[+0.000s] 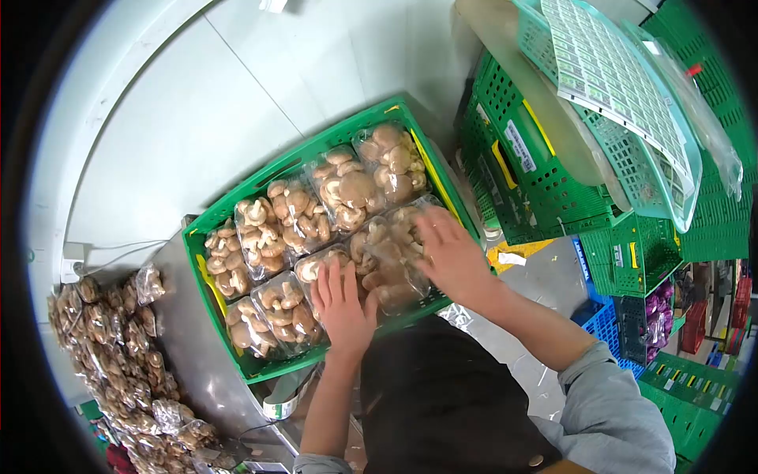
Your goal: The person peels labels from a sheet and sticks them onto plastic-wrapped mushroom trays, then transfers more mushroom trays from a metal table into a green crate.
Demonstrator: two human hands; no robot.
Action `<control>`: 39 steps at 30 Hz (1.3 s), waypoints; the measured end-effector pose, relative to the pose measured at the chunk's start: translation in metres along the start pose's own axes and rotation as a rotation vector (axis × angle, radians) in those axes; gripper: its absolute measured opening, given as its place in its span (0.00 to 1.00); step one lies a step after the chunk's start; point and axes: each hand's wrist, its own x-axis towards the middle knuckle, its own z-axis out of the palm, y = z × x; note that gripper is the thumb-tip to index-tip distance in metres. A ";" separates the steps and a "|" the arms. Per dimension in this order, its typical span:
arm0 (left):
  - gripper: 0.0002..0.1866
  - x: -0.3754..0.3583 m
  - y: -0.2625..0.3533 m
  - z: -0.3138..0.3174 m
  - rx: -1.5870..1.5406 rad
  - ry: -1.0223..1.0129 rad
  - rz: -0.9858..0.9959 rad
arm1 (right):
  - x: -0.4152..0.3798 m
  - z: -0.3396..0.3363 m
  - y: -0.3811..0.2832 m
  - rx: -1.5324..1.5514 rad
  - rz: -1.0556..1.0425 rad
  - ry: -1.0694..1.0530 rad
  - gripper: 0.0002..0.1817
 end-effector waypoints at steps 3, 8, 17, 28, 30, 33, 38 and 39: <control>0.34 0.010 -0.017 0.007 0.138 -0.036 0.101 | 0.013 0.023 -0.005 -0.011 -0.268 -0.014 0.44; 0.38 0.006 -0.052 0.003 0.194 -0.187 0.006 | 0.008 0.077 -0.009 -0.113 -0.375 -0.213 0.51; 0.40 0.011 -0.052 0.004 0.110 -0.186 0.172 | 0.005 0.055 0.020 -0.298 -0.103 -0.106 0.42; 0.40 0.004 -0.132 -0.057 -0.385 0.493 -0.305 | 0.021 0.007 0.016 0.012 -0.046 0.222 0.35; 0.33 -0.005 -0.201 -0.080 -0.108 0.737 -0.580 | 0.034 0.005 0.038 0.025 0.064 0.425 0.33; 0.24 -0.016 -0.307 -0.086 -0.198 0.418 -0.764 | 0.067 0.023 0.067 0.468 0.494 0.438 0.29; 0.11 -0.008 -0.316 -0.083 -0.849 0.286 -0.934 | 0.084 0.028 0.068 0.517 0.697 0.294 0.30; 0.10 -0.008 -0.314 -0.088 -1.015 0.263 -0.955 | 0.083 0.032 0.073 0.547 0.667 0.307 0.31</control>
